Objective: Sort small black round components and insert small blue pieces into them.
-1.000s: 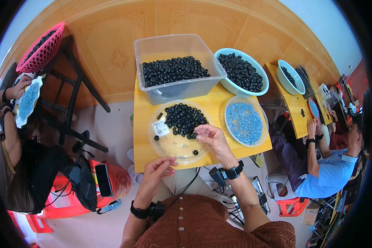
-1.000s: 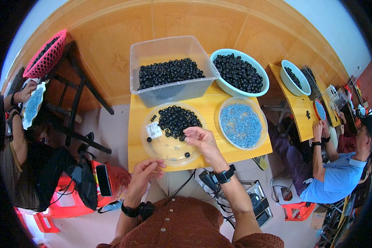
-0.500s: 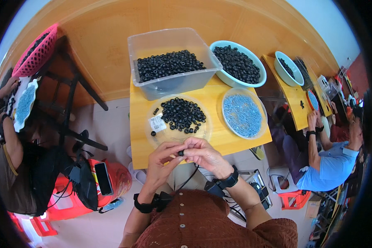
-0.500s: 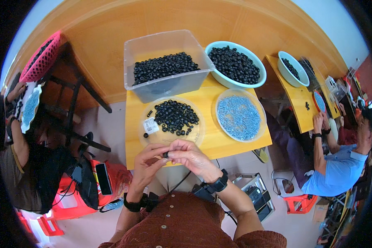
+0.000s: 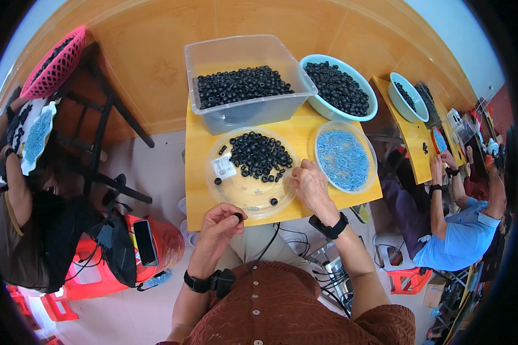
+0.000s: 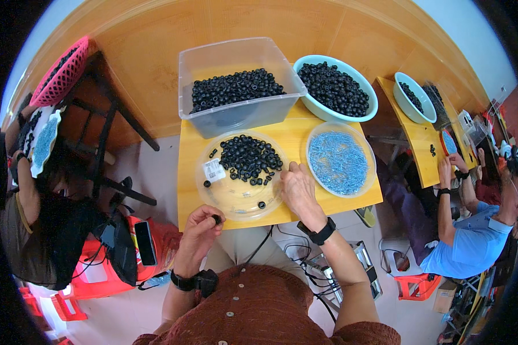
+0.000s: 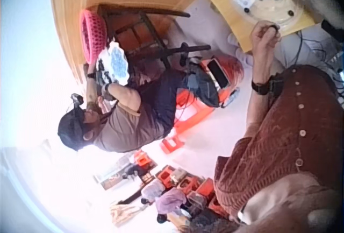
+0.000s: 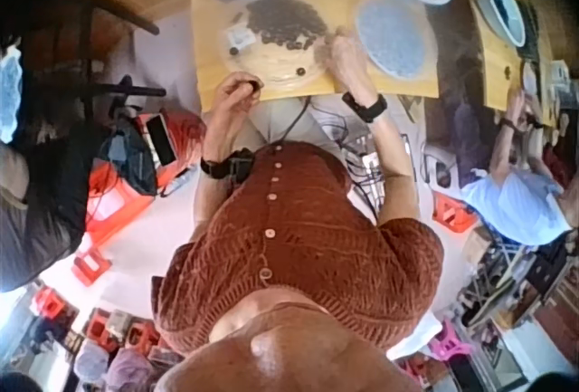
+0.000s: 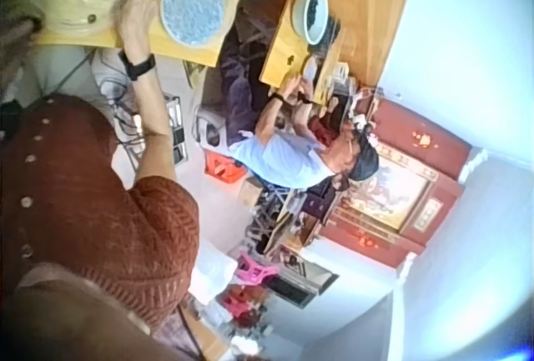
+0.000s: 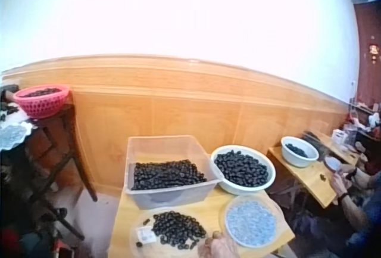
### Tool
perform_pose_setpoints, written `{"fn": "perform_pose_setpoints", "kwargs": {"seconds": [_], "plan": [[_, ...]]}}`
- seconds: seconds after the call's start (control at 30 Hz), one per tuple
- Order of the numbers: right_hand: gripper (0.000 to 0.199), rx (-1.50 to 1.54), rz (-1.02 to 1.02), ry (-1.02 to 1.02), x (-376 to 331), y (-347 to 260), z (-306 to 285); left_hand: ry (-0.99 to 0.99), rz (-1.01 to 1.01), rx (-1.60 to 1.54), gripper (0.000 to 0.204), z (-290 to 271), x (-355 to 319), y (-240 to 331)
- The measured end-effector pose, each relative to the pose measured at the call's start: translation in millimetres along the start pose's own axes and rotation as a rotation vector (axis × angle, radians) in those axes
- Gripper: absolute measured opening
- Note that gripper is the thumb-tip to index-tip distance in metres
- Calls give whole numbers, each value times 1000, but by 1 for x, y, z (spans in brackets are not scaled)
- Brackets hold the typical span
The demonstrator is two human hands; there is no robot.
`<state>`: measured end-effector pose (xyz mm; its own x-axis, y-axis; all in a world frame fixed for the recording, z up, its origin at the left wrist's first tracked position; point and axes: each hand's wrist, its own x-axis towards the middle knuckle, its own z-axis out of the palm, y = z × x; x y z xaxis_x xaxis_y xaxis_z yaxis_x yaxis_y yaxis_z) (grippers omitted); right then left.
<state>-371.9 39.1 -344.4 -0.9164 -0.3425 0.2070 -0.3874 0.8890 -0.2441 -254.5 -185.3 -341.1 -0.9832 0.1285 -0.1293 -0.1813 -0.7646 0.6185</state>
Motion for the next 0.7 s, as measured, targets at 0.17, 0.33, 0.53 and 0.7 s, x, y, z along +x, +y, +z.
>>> {"fn": "perform_pose_setpoints", "kwargs": {"seconds": [0.17, 0.33, 0.53, 0.7], "plan": [[8, -106, 21, -85, 4, -9, 12, 14, -11, -61, 15, -2, -1, -1], [13, -173, 6, -96, 7, -9, 14, 58, -38, -110, 22, -8, -2, -2], [11, -242, -170, -7, 3, -14, 11, 66, -55, -104, 26, -6, -3, -1], [9, -251, -324, -23, 5, -10, 7, 40, -49, -108, 25, -8, -3, -1]]}}
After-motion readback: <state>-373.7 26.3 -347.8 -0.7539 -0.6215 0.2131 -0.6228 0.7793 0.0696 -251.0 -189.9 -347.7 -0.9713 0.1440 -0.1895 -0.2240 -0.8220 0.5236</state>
